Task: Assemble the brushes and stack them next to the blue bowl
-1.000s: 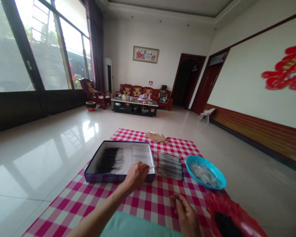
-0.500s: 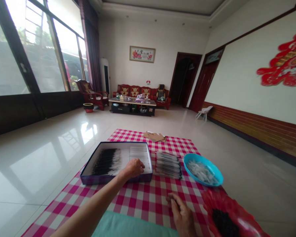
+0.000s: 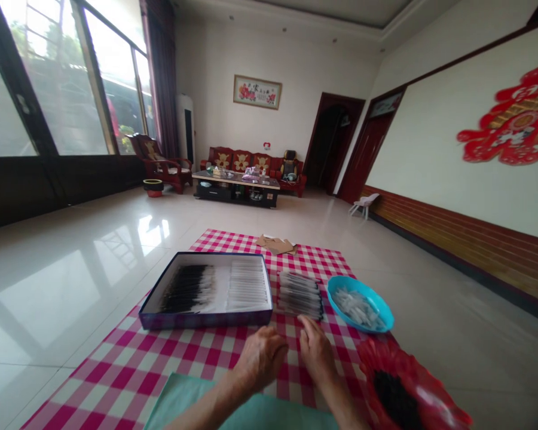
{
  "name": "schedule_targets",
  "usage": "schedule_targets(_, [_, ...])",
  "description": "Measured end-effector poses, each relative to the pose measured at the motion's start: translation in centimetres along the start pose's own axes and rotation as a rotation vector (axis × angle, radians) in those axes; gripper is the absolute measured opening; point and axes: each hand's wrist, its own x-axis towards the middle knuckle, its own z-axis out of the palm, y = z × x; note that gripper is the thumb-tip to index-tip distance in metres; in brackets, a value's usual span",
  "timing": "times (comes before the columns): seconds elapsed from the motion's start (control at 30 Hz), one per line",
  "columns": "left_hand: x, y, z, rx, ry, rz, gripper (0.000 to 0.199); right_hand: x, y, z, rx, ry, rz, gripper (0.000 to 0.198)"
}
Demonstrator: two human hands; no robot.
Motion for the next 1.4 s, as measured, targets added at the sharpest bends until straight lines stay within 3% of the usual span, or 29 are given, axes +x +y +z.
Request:
schedule_targets(0.1, [-1.4,-0.1,2.6,0.006,-0.081,0.053,0.023,1.2,0.6,0.9,-0.054,-0.018,-0.05,0.044])
schedule_targets(0.2, [-1.8,-0.5,3.5,0.03,-0.084,0.055,0.021,1.5,0.6,1.1,-0.101,-0.047,-0.073,0.043])
schedule_targets(0.67, [-1.8,-0.6,3.0,0.021,-0.063,0.045,0.021,1.2,-0.5,-0.1,-0.221,-0.128,-0.002,0.025])
schedule_targets(0.9, [-1.9,0.4,1.9,0.069,0.155,0.043,0.031,-1.8,-1.9,-3.1,-0.1,-0.167,-0.077,0.027])
schedule_targets(1.0, [-1.8,0.8,1.6,0.117,0.113,0.091,0.034,-3.0,-3.1,-3.5,0.014,-0.193,-0.099,0.027])
schedule_targets(1.1, [-1.7,0.6,1.9,0.119,0.022,0.093,0.025,-3.7,-3.9,-3.4,0.11,-0.188,-0.087,0.026])
schedule_targets(1.23, [-1.7,-0.1,2.7,0.108,-0.003,0.077,0.019,-4.2,-3.2,-3.6,0.14,-0.095,0.021,0.022])
schedule_targets(1.4, [-1.8,-0.6,2.9,0.095,0.064,-0.026,0.025,-4.6,-1.7,-4.1,0.401,0.063,0.396,0.04])
